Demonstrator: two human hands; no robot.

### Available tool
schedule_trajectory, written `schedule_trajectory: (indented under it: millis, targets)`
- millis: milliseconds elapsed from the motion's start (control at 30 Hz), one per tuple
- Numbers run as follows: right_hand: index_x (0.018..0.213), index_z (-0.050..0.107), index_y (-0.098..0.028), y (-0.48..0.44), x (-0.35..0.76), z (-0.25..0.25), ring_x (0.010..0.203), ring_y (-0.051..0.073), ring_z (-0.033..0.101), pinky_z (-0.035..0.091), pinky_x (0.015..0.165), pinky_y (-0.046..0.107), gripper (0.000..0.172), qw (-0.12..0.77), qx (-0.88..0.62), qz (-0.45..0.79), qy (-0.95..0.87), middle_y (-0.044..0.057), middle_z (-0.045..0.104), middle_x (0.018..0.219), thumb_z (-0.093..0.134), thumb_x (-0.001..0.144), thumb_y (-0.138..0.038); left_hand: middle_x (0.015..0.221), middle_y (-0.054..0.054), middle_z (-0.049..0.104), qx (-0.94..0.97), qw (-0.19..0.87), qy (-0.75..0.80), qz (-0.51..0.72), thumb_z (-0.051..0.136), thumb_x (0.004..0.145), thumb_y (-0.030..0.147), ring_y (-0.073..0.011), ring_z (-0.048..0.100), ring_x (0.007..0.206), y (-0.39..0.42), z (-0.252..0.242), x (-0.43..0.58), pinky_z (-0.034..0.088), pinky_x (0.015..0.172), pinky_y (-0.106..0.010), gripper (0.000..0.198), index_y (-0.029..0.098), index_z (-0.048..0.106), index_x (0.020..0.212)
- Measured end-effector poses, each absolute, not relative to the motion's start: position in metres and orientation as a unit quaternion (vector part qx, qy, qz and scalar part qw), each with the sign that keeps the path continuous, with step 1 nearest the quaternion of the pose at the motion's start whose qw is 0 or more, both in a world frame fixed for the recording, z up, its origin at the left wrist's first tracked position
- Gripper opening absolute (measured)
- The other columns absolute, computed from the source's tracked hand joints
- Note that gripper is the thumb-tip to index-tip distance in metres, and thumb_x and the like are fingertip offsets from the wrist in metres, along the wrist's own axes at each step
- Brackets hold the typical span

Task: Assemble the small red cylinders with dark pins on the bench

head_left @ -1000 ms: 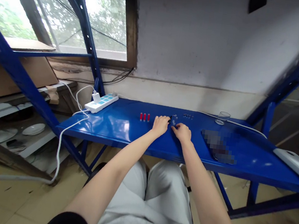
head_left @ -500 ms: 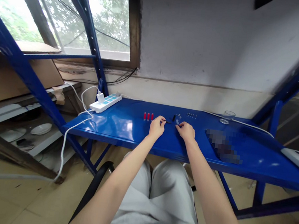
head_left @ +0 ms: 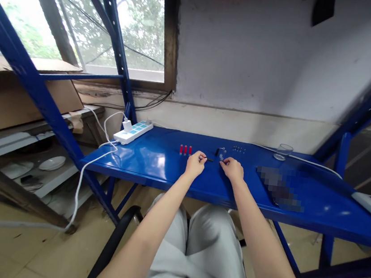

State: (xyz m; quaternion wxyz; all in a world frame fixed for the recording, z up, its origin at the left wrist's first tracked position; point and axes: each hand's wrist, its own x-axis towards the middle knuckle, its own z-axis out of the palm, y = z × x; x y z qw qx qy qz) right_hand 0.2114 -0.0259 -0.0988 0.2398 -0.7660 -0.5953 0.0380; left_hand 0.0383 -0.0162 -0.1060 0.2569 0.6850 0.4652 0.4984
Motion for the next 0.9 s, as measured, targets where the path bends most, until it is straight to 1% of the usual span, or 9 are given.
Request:
schedule_trajectory:
  millis: [333, 433, 567, 633, 700, 800, 900]
  targets:
    - [0.092, 0.063, -0.02, -0.013, 0.208, -0.097, 0.09, 0.023, 0.06, 0.041, 0.071, 0.03, 0.028, 0.234, -0.783, 0.048, -0.575, 0.007, 0.067, 0.093, 0.052, 0.077, -0.042, 0.068, 0.0, 0.058, 0.683, 0.253, 0.464, 0.504, 0.055, 0.075, 0.016, -0.0089, 0.053, 0.061, -0.016, -0.106, 0.038, 0.043, 0.063, -0.022, 0.005, 0.017, 0.057, 0.08]
    - [0.09, 0.063, -0.021, -0.009, 0.208, -0.097, 0.09, 0.023, 0.06, 0.04, 0.071, 0.03, 0.026, 0.24, -0.783, 0.056, -0.571, 0.006, 0.067, 0.092, 0.053, 0.076, -0.04, 0.068, 0.001, 0.058, 0.684, 0.252, 0.464, 0.503, 0.054, 0.075, 0.017, -0.009, 0.053, 0.061, -0.016, -0.106, 0.038, 0.043, 0.063, -0.022, 0.005, 0.017, 0.057, 0.08]
    - [0.082, 0.062, -0.022, -0.011, 0.207, -0.095, 0.086, 0.021, 0.06, 0.038, 0.067, 0.028, 0.018, 0.244, -0.776, 0.064, -0.578, 0.003, 0.067, 0.085, 0.052, 0.077, -0.036, 0.069, 0.001, 0.058, 0.683, 0.251, 0.464, 0.505, 0.054, 0.075, 0.016, -0.0086, 0.052, 0.06, -0.017, -0.106, 0.038, 0.043, 0.063, -0.022, 0.006, 0.017, 0.057, 0.08]
    - [0.079, 0.061, -0.022, -0.016, 0.206, -0.094, 0.083, 0.019, 0.06, 0.036, 0.067, 0.027, 0.015, 0.238, -0.765, 0.043, -0.597, 0.002, 0.067, 0.081, 0.051, 0.077, -0.033, 0.069, 0.001, 0.058, 0.68, 0.251, 0.466, 0.508, 0.054, 0.075, 0.016, -0.0086, 0.052, 0.06, -0.016, -0.106, 0.038, 0.043, 0.063, -0.022, 0.005, 0.017, 0.057, 0.08]
    - [0.078, 0.059, -0.021, -0.024, 0.203, -0.091, 0.08, 0.019, 0.06, 0.034, 0.068, 0.028, 0.013, 0.22, -0.744, -0.003, -0.631, 0.002, 0.066, 0.077, 0.049, 0.078, -0.03, 0.07, 0.001, 0.057, 0.676, 0.249, 0.467, 0.513, 0.053, 0.076, 0.016, -0.0086, 0.053, 0.06, -0.016, -0.107, 0.038, 0.043, 0.063, -0.022, 0.005, 0.017, 0.056, 0.08]
    - [0.077, 0.057, -0.019, -0.035, 0.198, -0.087, 0.079, 0.019, 0.06, 0.031, 0.07, 0.029, 0.012, 0.179, -0.718, -0.068, -0.669, 0.004, 0.066, 0.077, 0.047, 0.079, -0.027, 0.07, 0.001, 0.057, 0.674, 0.241, 0.466, 0.52, 0.053, 0.076, 0.015, -0.0086, 0.052, 0.061, -0.016, -0.106, 0.037, 0.043, 0.063, -0.022, 0.006, 0.017, 0.056, 0.08]
    - [0.077, 0.056, -0.017, -0.041, 0.194, -0.085, 0.078, 0.019, 0.059, 0.029, 0.071, 0.03, 0.013, 0.153, -0.709, -0.099, -0.682, 0.007, 0.066, 0.079, 0.045, 0.08, -0.023, 0.07, 0.0, 0.057, 0.673, 0.236, 0.463, 0.527, 0.052, 0.076, 0.016, -0.0089, 0.052, 0.061, -0.018, -0.103, 0.037, 0.043, 0.064, -0.022, 0.006, 0.017, 0.056, 0.08]
